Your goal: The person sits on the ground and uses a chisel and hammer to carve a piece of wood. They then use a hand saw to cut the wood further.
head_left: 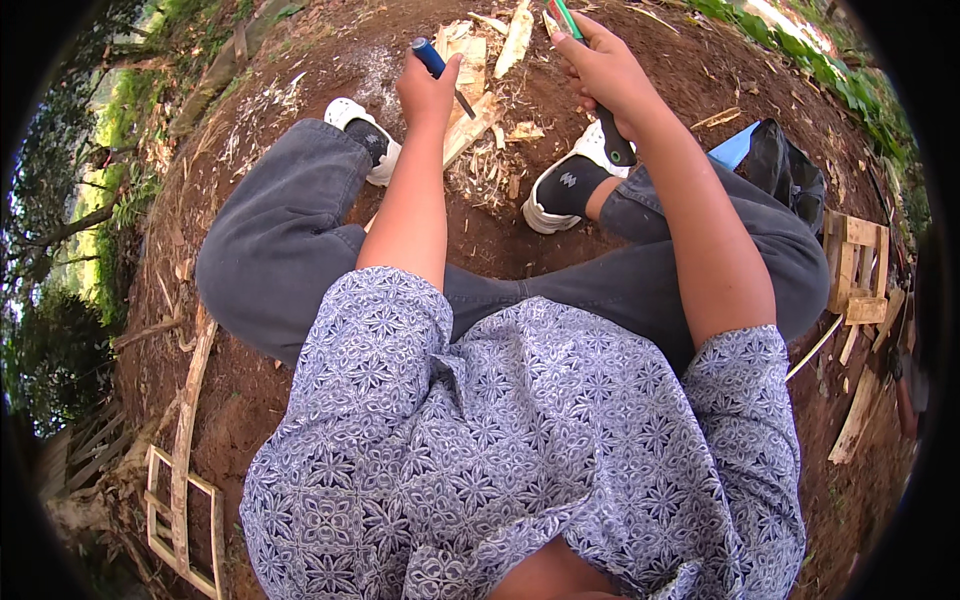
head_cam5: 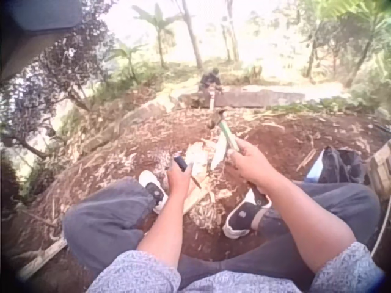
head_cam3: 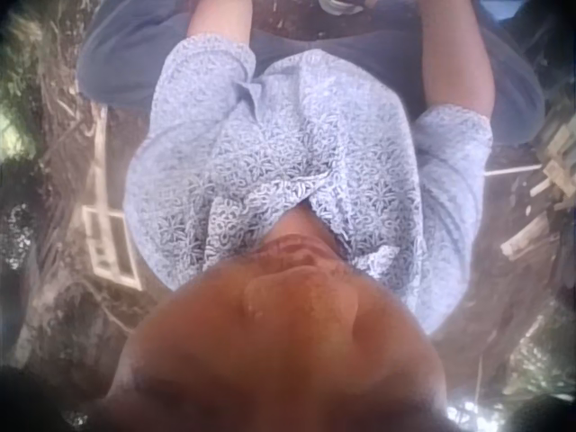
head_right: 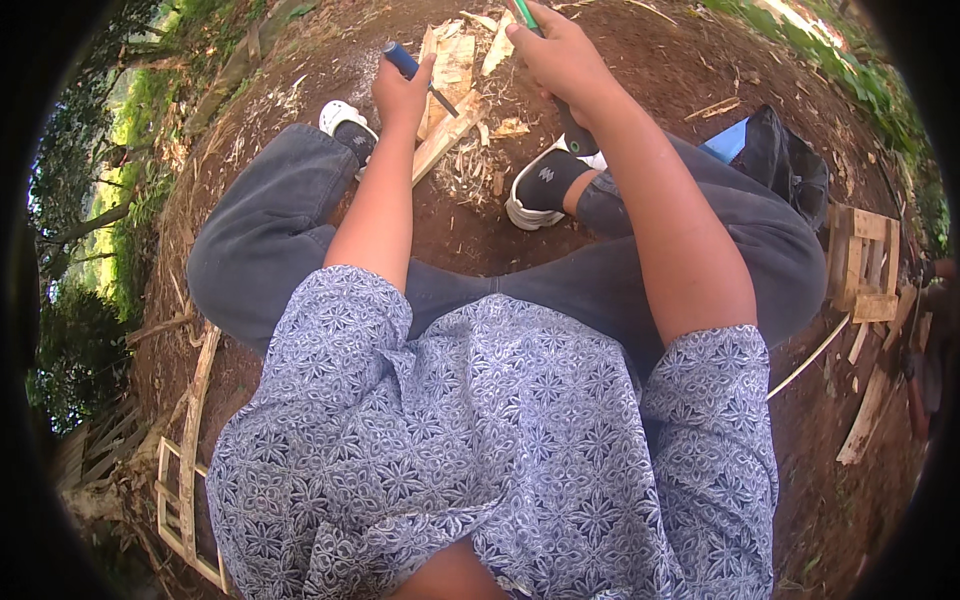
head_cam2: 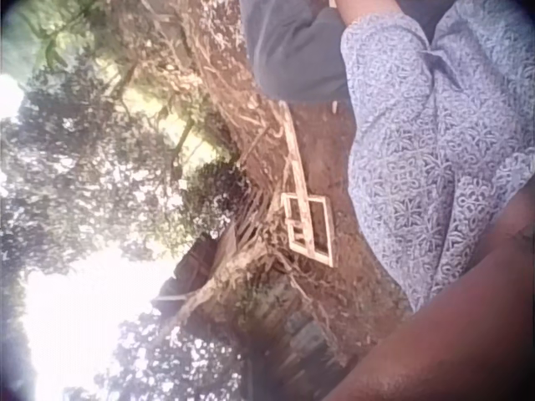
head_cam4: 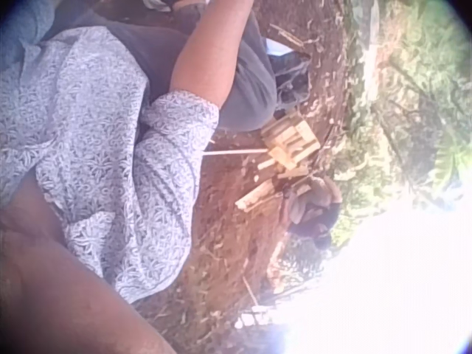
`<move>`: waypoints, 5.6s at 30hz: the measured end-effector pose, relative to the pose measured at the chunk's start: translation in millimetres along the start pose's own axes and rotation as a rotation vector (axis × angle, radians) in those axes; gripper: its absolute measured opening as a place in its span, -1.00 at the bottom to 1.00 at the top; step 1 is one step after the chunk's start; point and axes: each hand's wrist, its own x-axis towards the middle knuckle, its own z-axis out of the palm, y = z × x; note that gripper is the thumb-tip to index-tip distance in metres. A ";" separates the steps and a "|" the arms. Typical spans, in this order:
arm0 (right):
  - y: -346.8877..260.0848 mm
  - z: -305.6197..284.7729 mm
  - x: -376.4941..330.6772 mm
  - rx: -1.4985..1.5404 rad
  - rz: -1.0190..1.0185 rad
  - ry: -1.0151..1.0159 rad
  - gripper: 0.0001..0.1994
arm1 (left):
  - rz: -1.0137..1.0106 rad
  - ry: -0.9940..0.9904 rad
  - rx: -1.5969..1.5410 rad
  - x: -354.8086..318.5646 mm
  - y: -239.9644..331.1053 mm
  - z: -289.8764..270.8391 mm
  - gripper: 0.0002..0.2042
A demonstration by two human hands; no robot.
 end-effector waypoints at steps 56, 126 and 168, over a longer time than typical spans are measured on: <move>8.0 33.2 -53.9 -0.015 0.098 -0.011 -0.52 | 0.054 -0.761 -0.361 -57.1 19.0 48.9 -0.72; 11.9 41.6 -47.5 -0.190 0.091 -0.050 -0.50 | -0.765 -0.141 -0.674 23.2 -26.5 56.2 -0.80; 3.5 37.4 -57.0 -0.066 0.055 -0.098 -0.53 | -0.122 -0.560 -0.067 -7.3 -52.3 35.6 -0.49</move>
